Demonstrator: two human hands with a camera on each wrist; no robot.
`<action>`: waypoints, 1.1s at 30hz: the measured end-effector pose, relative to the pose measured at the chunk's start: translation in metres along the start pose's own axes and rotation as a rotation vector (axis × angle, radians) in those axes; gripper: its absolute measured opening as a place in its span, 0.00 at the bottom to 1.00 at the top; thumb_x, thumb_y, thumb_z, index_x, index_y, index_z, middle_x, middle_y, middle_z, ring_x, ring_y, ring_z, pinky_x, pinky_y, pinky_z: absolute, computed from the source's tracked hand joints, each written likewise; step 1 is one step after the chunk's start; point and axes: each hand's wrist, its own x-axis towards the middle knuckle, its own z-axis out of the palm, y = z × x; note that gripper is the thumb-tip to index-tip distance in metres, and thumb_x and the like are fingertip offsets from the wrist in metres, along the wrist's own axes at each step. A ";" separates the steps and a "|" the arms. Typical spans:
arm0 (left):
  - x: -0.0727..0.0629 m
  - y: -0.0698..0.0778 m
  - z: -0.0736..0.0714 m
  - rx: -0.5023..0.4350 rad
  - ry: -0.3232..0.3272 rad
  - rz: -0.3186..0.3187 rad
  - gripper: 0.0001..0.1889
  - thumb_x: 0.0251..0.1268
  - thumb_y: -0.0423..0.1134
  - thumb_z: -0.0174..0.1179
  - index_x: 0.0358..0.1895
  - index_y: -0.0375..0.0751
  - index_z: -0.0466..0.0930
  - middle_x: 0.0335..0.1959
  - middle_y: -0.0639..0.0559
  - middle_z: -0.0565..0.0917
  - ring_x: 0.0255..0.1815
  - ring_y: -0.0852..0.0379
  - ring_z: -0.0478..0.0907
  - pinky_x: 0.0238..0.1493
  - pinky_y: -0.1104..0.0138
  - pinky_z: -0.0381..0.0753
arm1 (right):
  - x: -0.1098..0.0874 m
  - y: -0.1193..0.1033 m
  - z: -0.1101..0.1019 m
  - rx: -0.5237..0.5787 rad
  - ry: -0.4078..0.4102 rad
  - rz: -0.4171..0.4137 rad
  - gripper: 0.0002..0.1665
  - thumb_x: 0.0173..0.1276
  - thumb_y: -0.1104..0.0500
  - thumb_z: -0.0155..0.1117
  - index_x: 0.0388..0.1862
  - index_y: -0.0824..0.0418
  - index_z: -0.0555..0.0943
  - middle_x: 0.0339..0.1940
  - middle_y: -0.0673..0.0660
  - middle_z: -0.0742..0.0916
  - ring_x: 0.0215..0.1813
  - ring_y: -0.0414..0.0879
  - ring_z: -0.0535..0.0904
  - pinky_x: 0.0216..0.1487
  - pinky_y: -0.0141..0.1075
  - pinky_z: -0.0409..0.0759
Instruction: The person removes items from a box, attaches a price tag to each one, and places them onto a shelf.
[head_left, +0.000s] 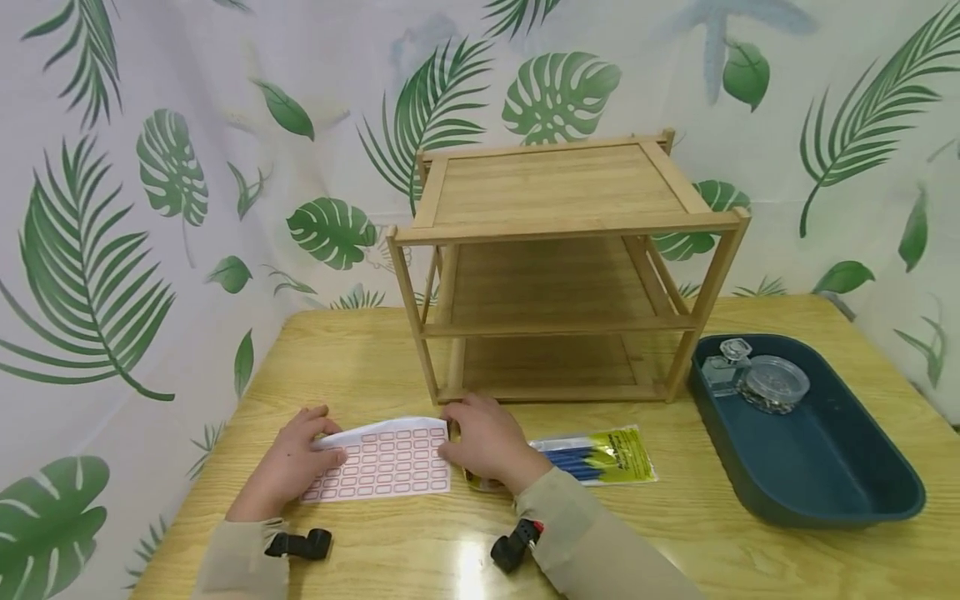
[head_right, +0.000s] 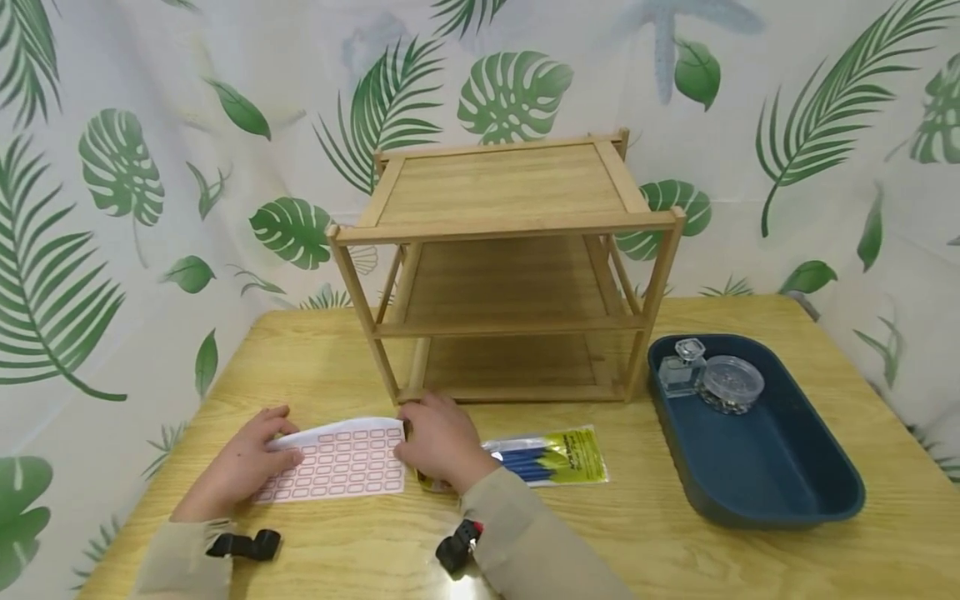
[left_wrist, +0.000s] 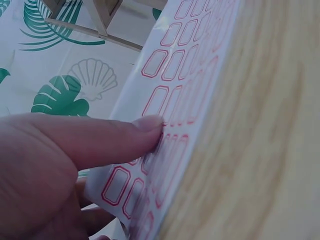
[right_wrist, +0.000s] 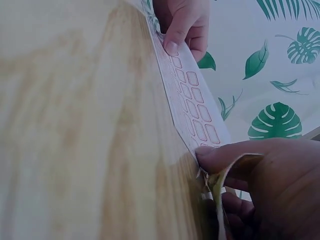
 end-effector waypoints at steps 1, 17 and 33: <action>-0.001 0.000 0.000 -0.011 0.008 0.003 0.07 0.66 0.37 0.67 0.44 0.42 0.81 0.77 0.32 0.60 0.79 0.29 0.42 0.72 0.33 0.44 | 0.000 0.000 0.000 -0.009 0.001 -0.008 0.19 0.64 0.47 0.71 0.52 0.50 0.85 0.57 0.53 0.82 0.63 0.54 0.75 0.61 0.51 0.74; -0.014 0.026 -0.004 -0.308 0.181 -0.006 0.13 0.73 0.46 0.62 0.48 0.39 0.78 0.68 0.48 0.75 0.64 0.45 0.74 0.57 0.54 0.76 | -0.005 0.002 -0.018 0.259 0.056 -0.056 0.12 0.71 0.50 0.66 0.28 0.49 0.77 0.30 0.45 0.80 0.31 0.43 0.74 0.32 0.37 0.72; -0.029 0.092 -0.016 -0.371 0.207 0.249 0.11 0.75 0.38 0.60 0.55 0.42 0.76 0.51 0.42 0.81 0.48 0.44 0.82 0.42 0.54 0.85 | -0.036 0.007 -0.083 0.452 0.154 -0.118 0.06 0.76 0.56 0.62 0.48 0.52 0.82 0.40 0.44 0.87 0.37 0.44 0.79 0.39 0.41 0.78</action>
